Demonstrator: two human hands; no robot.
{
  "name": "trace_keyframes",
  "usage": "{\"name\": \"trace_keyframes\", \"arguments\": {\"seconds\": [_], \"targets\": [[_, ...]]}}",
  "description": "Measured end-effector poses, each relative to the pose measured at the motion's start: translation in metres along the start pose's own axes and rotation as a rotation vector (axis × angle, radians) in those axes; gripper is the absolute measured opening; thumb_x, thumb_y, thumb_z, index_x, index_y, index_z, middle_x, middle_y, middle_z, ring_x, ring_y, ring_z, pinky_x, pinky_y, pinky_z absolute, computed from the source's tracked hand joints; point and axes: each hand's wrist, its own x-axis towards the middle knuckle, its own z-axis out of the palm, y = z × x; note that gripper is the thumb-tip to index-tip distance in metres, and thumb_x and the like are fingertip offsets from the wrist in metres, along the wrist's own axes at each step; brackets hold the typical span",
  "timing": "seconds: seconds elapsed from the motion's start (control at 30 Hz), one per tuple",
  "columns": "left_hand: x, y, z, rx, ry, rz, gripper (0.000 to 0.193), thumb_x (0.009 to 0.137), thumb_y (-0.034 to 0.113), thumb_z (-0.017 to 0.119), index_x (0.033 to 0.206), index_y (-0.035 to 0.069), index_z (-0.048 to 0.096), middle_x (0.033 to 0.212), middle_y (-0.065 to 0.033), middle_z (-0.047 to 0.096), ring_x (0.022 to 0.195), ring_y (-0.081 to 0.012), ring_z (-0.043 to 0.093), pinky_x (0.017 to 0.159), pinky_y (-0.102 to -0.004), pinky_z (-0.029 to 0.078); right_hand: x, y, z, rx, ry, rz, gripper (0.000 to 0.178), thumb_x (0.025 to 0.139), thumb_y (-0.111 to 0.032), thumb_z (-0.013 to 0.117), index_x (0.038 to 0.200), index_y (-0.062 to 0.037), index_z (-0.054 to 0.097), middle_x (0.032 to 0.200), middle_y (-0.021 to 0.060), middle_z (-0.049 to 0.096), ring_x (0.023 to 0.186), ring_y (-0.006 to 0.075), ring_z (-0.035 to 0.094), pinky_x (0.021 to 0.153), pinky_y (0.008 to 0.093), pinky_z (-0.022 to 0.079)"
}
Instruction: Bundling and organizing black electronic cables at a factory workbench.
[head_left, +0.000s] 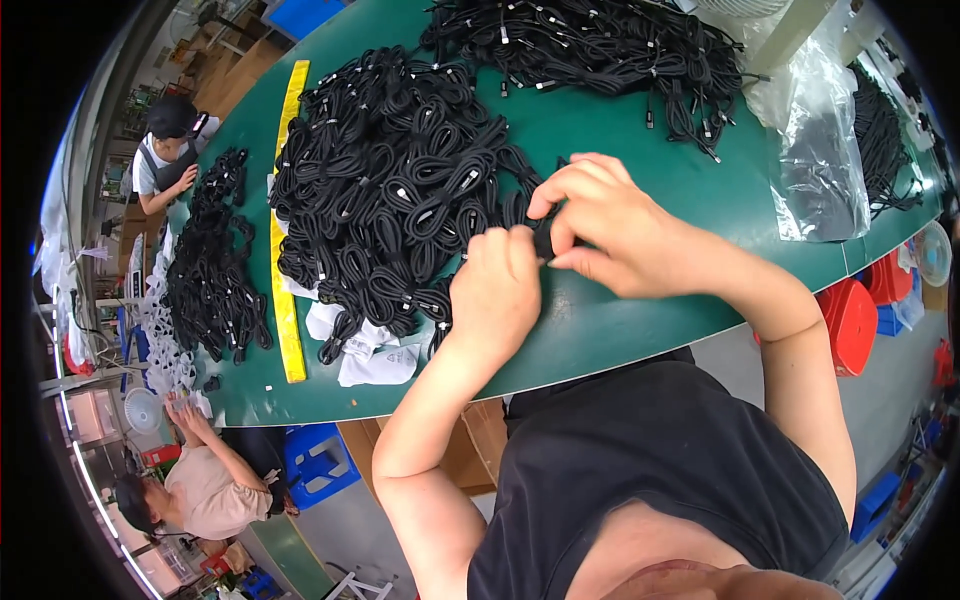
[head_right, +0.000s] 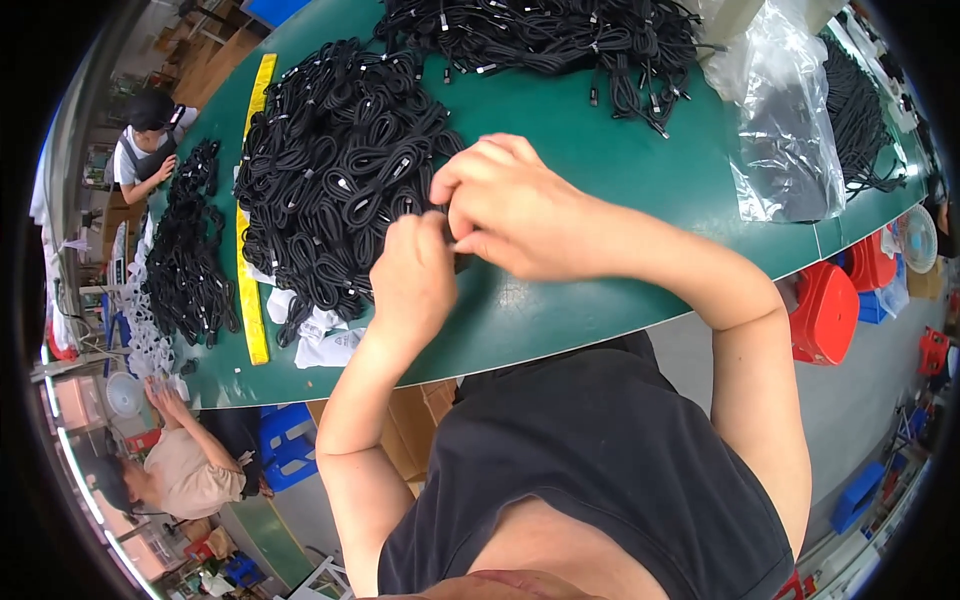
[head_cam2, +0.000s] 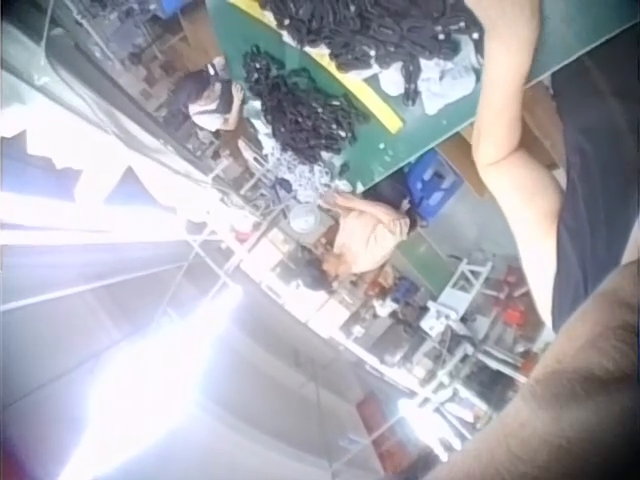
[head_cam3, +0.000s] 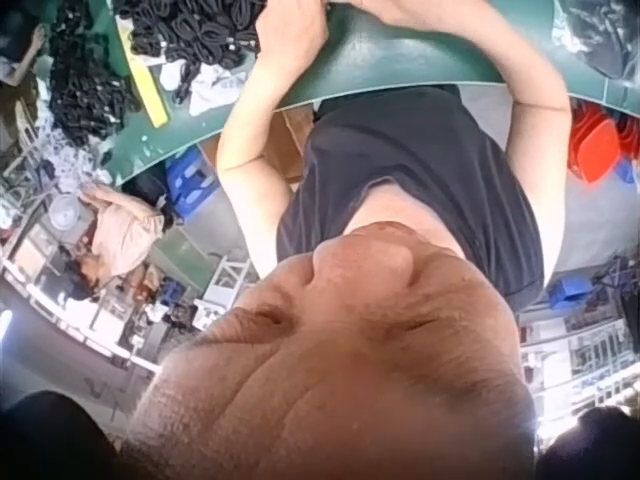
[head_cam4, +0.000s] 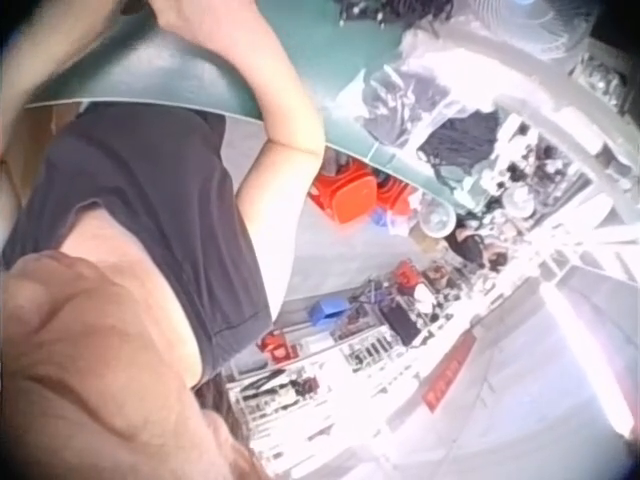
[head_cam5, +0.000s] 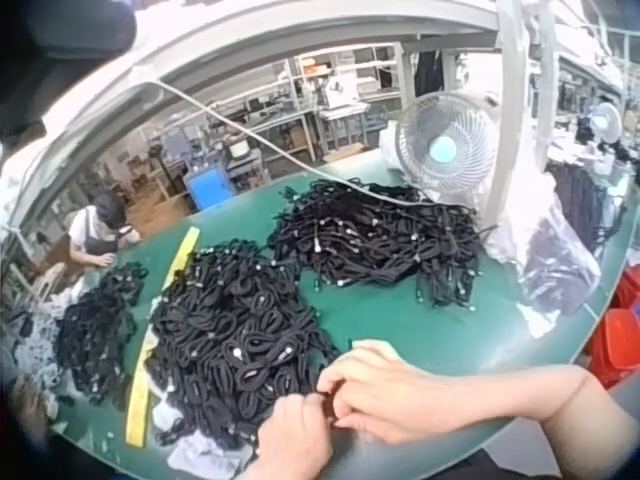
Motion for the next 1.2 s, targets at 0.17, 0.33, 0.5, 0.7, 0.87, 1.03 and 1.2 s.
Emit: {"name": "trace_keyframes", "arguments": {"seconds": [0.17,0.33,0.5,0.7,0.87,1.03,1.2], "targets": [[0.009,-0.014,-0.013,-0.996,-0.235,-0.489,0.02,0.091,0.019,0.049,0.099,0.001,0.047,0.071,-0.009,0.049,0.055,-0.0169,0.046,0.053,-0.0295,0.04,-0.018,-0.002,0.009,-0.646,0.241,-0.469,0.01,0.065,-0.015,0.059,0.072,-0.0105,0.055,0.092,0.0026,0.055,0.087,0.018,0.051,0.084,0.037,0.037],[0.005,-0.011,-0.013,-1.907,-0.283,-0.602,0.021,0.092,0.026,0.047,0.097,0.005,0.047,0.071,0.0013,0.041,0.056,-0.0056,0.035,0.045,-0.0172,0.026,-0.028,0.028,0.0,-0.641,0.111,-0.394,0.015,0.064,-0.014,0.059,0.077,-0.0085,0.055,0.085,0.0024,0.054,0.075,0.0169,0.051,0.07,0.0311,0.04],[0.007,-0.009,-0.015,-2.161,-0.33,-0.538,0.03,0.088,0.033,0.053,0.091,0.004,0.047,0.07,-0.0015,0.039,0.055,-0.007,0.035,0.041,-0.0163,0.024,-0.024,0.026,-0.012,-0.312,0.218,-0.147,0.019,0.068,-0.006,0.066,0.084,-0.0053,0.056,0.084,0.0066,0.055,0.076,0.021,0.053,0.067,0.0325,0.041],[0.005,-0.007,-0.016,-2.172,-0.428,-0.443,0.03,0.088,0.033,0.052,0.094,0.004,0.046,0.071,-0.0012,0.041,0.056,-0.007,0.037,0.044,-0.0176,0.025,-0.003,0.029,-0.024,-0.201,0.265,0.039,0.026,0.075,-0.012,0.066,0.099,-0.0041,0.06,0.086,0.0086,0.059,0.077,0.0228,0.053,0.066,0.033,0.044],[0.003,-0.01,-0.015,-2.183,-0.461,-0.413,0.03,0.089,0.032,0.052,0.094,0.004,0.046,0.071,-0.0013,0.041,0.057,-0.0071,0.037,0.044,-0.0172,0.025,0.001,0.032,-0.033,-0.021,0.147,0.142,0.012,0.078,-0.014,0.064,0.087,-0.0054,0.066,0.07,0.0067,0.057,0.068,0.0172,0.052,0.059,0.0294,0.043],[0.007,-0.008,-0.012,-2.143,-0.401,-0.435,0.031,0.088,0.034,0.052,0.096,0.005,0.047,0.073,-0.0021,0.043,0.059,-0.0091,0.04,0.046,-0.0193,0.031,0.012,0.013,-0.035,0.469,0.117,0.371,0.016,0.083,-0.016,0.062,0.084,0.0,0.064,0.068,0.001,0.055,0.06,0.0063,0.048,0.053,0.022,0.04],[0.011,0.001,-0.003,-1.988,-0.292,-0.295,0.039,0.084,0.044,0.053,0.094,0.007,0.045,0.086,-0.0082,0.05,0.069,-0.0151,0.048,0.06,-0.0268,0.041,0.017,-0.005,-0.031,0.635,0.047,0.5,0.015,0.084,-0.016,0.062,0.081,-0.0017,0.06,0.065,-0.002,0.053,0.059,0.0034,0.048,0.051,0.0191,0.039]]}}
